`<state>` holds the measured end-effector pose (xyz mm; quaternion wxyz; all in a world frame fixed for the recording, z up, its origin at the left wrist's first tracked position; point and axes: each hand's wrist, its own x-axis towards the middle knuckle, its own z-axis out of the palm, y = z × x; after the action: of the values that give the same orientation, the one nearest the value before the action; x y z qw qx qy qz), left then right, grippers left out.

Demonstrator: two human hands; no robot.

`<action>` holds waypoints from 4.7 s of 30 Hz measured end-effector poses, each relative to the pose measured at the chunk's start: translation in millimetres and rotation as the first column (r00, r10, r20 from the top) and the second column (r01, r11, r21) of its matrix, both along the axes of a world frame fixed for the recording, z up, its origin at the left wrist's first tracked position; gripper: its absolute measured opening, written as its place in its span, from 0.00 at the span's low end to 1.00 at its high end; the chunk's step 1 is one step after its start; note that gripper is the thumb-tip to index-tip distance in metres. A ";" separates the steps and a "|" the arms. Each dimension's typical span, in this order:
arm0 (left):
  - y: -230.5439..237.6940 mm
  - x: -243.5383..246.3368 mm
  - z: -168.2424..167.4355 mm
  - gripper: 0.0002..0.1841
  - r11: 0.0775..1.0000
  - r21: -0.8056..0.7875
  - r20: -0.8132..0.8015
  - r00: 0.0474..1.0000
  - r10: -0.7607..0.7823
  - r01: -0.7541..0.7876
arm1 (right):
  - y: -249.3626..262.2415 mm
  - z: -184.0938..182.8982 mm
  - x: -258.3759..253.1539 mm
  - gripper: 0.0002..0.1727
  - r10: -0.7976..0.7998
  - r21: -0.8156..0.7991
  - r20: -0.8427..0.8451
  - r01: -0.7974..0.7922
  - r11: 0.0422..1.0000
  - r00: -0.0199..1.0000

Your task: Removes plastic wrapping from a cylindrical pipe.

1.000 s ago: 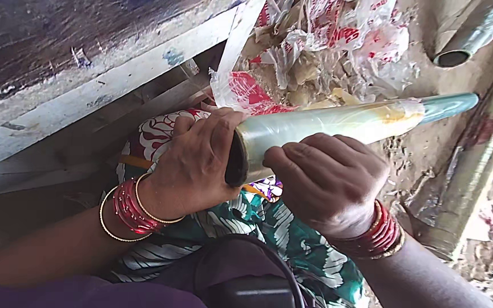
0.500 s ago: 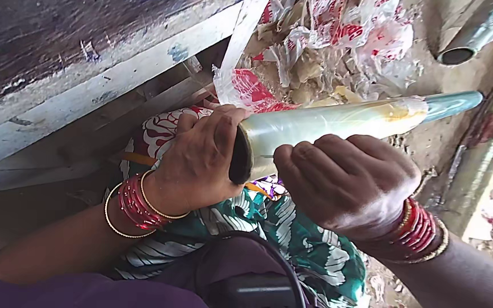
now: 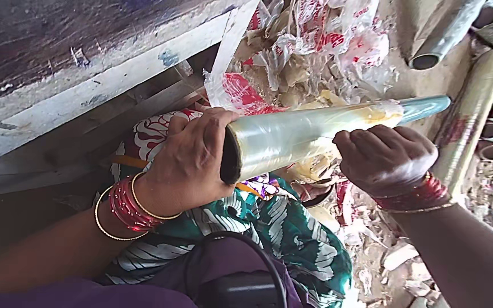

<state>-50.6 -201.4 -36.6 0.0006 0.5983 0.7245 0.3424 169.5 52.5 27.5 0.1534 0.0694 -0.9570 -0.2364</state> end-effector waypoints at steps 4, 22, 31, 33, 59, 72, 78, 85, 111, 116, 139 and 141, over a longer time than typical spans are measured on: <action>1.4 0.7 -2.0 0.52 1.000 0.009 0.010 1.000 0.001 -0.001 | 35.8 -0.9 27.6 0.07 -0.172 0.048 0.102 0.168 0.985 0.980; 0.0 2.9 -2.2 0.51 0.999 0.035 -0.048 0.999 0.000 0.002 | -121.3 18.2 -77.9 0.13 0.036 -0.344 -0.142 -0.083 0.935 0.989; 0.2 2.0 1.9 0.53 1.000 0.002 0.002 1.000 0.010 -0.010 | -98.1 14.2 -61.3 0.11 0.055 -0.246 -0.083 -0.074 0.966 0.995; 0.4 1.9 1.0 0.53 1.000 -0.002 0.008 1.000 0.005 -0.005 | -86.1 11.7 -53.1 0.12 0.058 -0.211 -0.072 -0.072 0.975 0.996; -2.5 4.2 -0.7 0.47 0.998 0.063 -0.066 0.998 -0.012 0.016 | -187.9 -6.4 -74.7 0.06 -0.543 -0.882 -0.136 0.148 0.447 0.829; -3.3 5.2 -0.7 0.47 0.998 0.044 -0.093 0.995 -0.033 0.037 | -203.8 -11.1 -81.7 0.04 -0.655 -0.906 -0.022 0.262 0.333 0.755; -3.2 4.6 -1.5 0.47 0.998 0.057 -0.087 0.996 -0.031 0.036 | -201.2 -12.4 -76.0 0.04 -0.635 -0.940 -0.053 0.175 0.292 0.771; -3.1 4.3 -0.3 0.45 0.998 0.045 -0.083 0.996 -0.038 0.042 | -193.8 -3.8 -78.3 0.09 -0.607 -0.878 -0.038 0.263 0.400 0.794; -3.5 5.3 0.2 0.40 0.997 0.063 -0.079 0.996 -0.045 0.050 | -209.0 3.1 -86.2 0.04 -0.631 -0.696 -0.102 0.397 0.598 0.769; -4.1 5.5 0.6 0.39 0.997 0.060 -0.092 0.995 -0.045 0.050 | -214.1 3.1 -86.6 0.05 -0.641 -0.612 -0.079 0.471 0.636 0.763; -3.4 4.1 -1.7 0.43 0.997 0.067 -0.079 0.996 -0.039 0.044 | -204.5 4.2 -79.3 0.05 -0.593 -0.744 -0.078 0.349 0.569 0.801; -3.7 4.1 0.1 0.44 0.996 0.057 -0.072 0.996 -0.058 0.063 | -208.1 10.7 -82.6 0.03 -0.621 -0.711 -0.005 0.434 0.553 0.784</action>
<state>-46.5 -205.0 -36.5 -0.0323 0.6314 0.6951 0.3421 86.9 -155.6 38.2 0.2106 -0.3152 -0.9213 0.0863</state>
